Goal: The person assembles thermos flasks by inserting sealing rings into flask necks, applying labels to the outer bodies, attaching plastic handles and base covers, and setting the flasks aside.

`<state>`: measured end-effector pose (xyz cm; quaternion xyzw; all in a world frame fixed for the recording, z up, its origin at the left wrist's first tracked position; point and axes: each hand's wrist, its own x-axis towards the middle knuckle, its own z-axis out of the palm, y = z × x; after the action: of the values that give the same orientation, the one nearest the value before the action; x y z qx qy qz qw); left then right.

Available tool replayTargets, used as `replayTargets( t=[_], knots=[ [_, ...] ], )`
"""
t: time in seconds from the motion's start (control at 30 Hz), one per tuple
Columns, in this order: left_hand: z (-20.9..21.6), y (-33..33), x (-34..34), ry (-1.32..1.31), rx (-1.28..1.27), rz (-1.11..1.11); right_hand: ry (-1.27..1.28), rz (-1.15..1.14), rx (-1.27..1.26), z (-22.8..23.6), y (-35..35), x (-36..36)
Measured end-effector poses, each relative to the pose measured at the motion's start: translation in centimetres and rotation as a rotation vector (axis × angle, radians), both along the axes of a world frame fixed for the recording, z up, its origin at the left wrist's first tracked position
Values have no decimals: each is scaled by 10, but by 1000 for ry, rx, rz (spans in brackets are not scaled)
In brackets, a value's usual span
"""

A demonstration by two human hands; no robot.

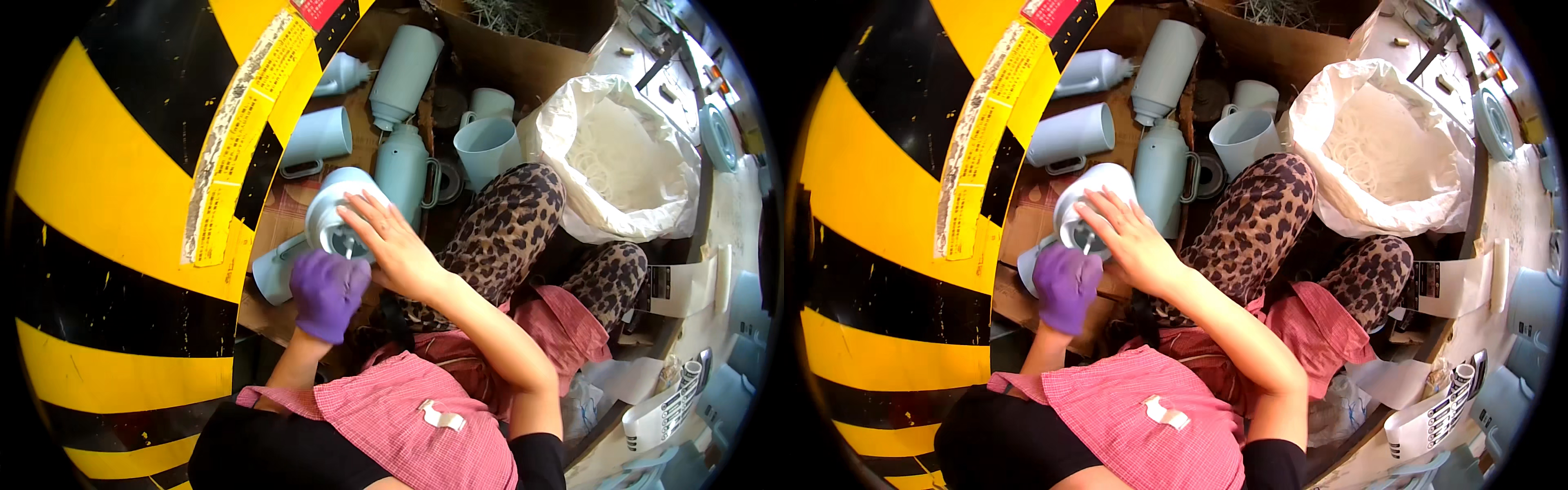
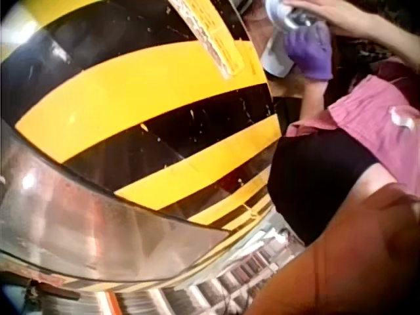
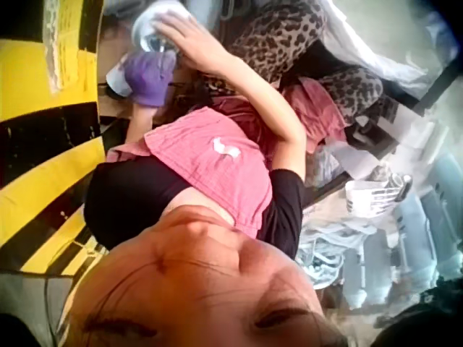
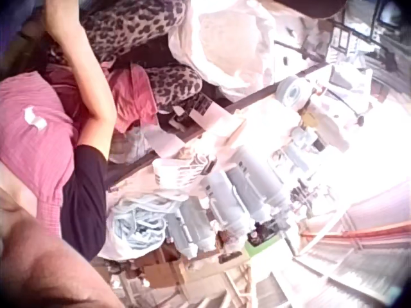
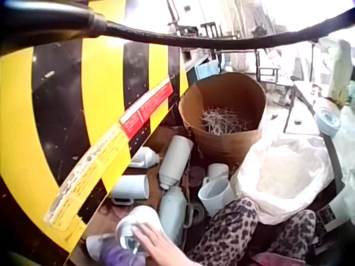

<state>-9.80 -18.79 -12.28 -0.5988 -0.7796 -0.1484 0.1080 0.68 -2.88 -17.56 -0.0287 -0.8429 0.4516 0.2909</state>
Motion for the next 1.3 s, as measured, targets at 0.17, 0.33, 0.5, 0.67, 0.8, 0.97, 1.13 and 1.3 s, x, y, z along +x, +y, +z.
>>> replayTargets(
  t=[0.17, 0.33, 0.5, 0.67, 0.8, 0.97, 1.13, 1.3],
  knots=[
    [43, 6, 15, -488, 397, -225, 177, -219, -28, 24, 9, 25],
    [21, 55, -29, -474, 242, -8, 337, -513, -567, 97, 29, 131],
    [-27, 70, -12, -1351, 67, -527, 370, -728, -470, 184, 30, 229],
    [-33, 104, 58, -974, -542, -957, -53, -847, 244, 214, 21, 270],
    [11, 163, 85, -1515, -259, -833, -243, -712, 271, 191, 29, 253],
    [67, 224, 102, -1815, -757, -1419, -255, -382, 357, 189, 52, 235],
    [93, 219, 101, -1509, -621, -1187, -246, -306, 479, 200, 68, 222],
    [84, 205, 85, -1518, -599, -1162, -149, -121, 459, 188, 82, 209]
  ],
)
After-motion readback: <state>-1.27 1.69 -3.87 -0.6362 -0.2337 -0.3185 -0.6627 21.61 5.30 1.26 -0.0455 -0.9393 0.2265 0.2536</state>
